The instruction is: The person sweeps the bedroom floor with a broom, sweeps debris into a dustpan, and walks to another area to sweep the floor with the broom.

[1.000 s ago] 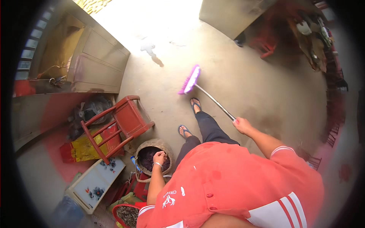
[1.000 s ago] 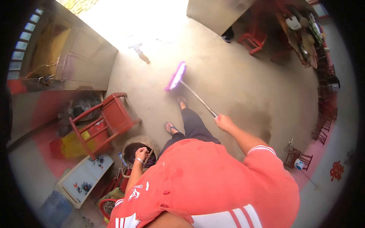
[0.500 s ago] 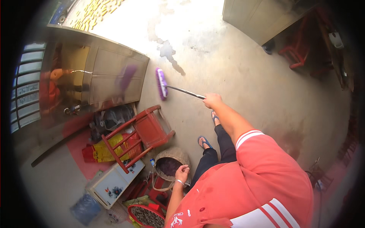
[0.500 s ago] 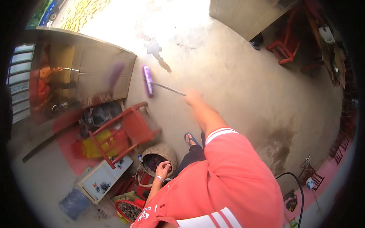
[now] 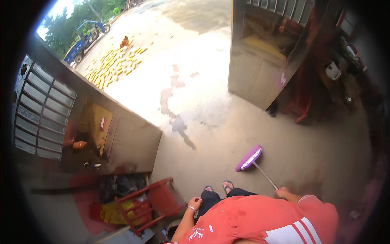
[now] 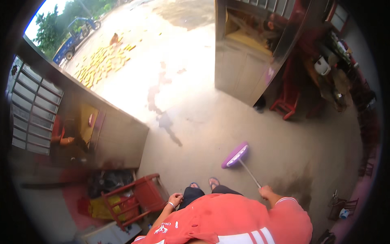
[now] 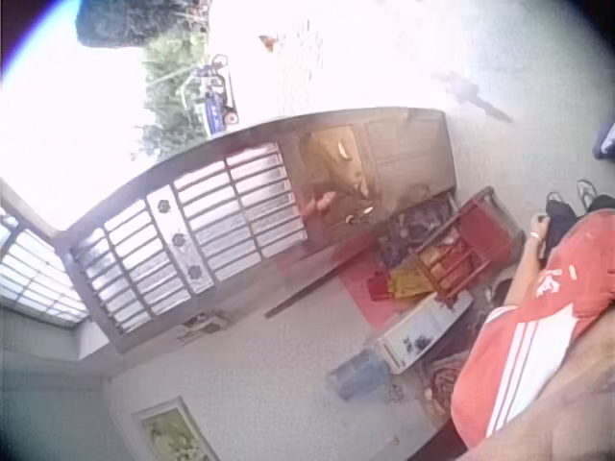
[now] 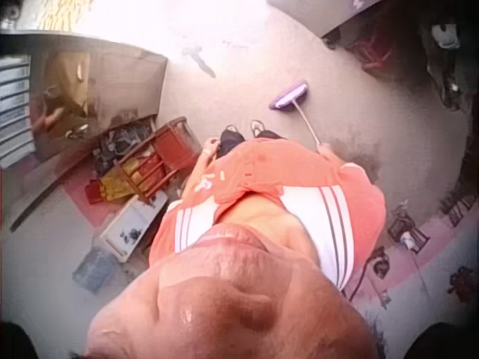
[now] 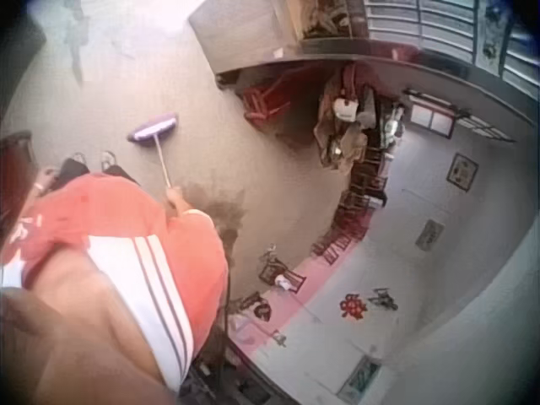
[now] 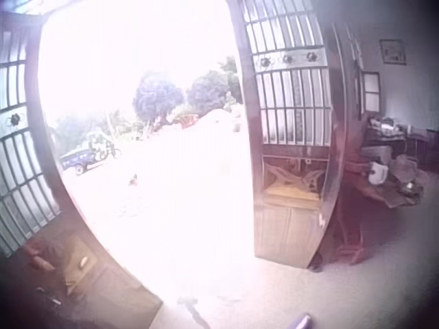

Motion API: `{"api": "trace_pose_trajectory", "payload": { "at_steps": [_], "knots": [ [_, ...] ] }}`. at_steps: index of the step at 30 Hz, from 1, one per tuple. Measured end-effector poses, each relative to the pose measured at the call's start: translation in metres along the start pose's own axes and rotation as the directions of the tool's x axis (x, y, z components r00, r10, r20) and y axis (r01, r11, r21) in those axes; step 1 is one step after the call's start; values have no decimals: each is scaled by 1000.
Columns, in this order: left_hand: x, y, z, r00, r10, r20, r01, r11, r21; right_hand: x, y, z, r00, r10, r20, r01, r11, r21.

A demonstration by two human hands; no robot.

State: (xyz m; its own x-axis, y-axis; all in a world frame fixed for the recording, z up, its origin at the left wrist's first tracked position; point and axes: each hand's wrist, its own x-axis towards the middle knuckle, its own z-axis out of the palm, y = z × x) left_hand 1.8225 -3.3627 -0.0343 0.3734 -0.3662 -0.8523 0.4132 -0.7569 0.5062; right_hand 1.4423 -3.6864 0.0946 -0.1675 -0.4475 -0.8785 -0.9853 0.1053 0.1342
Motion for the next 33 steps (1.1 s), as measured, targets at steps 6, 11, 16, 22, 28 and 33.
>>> {"api": "trace_pose_trajectory", "payload": {
  "at_steps": [6, 11, 16, 22, 28, 33],
  "knots": [
    [70, 45, -21, 999, 33, 34, -31, 998, -50, -30, -60, -7, 939, -298, -172, 302, 953, -5],
    [116, 101, -62, 998, 5, 67, 2, 995, -103, -1, -238, -14, 881, -463, -100, 449, 883, -139],
    [142, 154, -128, 996, 46, 78, -51, 996, 76, 6, -442, -27, 811, -569, -137, 515, 804, -298],
    [171, 140, -218, 999, 46, 14, -47, 997, 66, 48, -556, -42, 834, -549, -55, 476, 766, -432],
    [184, 113, -259, 981, -184, 56, 169, 964, 207, 53, -428, -36, 984, -164, -68, 162, 986, -30],
    [195, 173, -238, 967, -184, 174, 77, 868, 491, 25, -258, 2, 975, 151, -162, -130, 983, 133]
  ]
}}
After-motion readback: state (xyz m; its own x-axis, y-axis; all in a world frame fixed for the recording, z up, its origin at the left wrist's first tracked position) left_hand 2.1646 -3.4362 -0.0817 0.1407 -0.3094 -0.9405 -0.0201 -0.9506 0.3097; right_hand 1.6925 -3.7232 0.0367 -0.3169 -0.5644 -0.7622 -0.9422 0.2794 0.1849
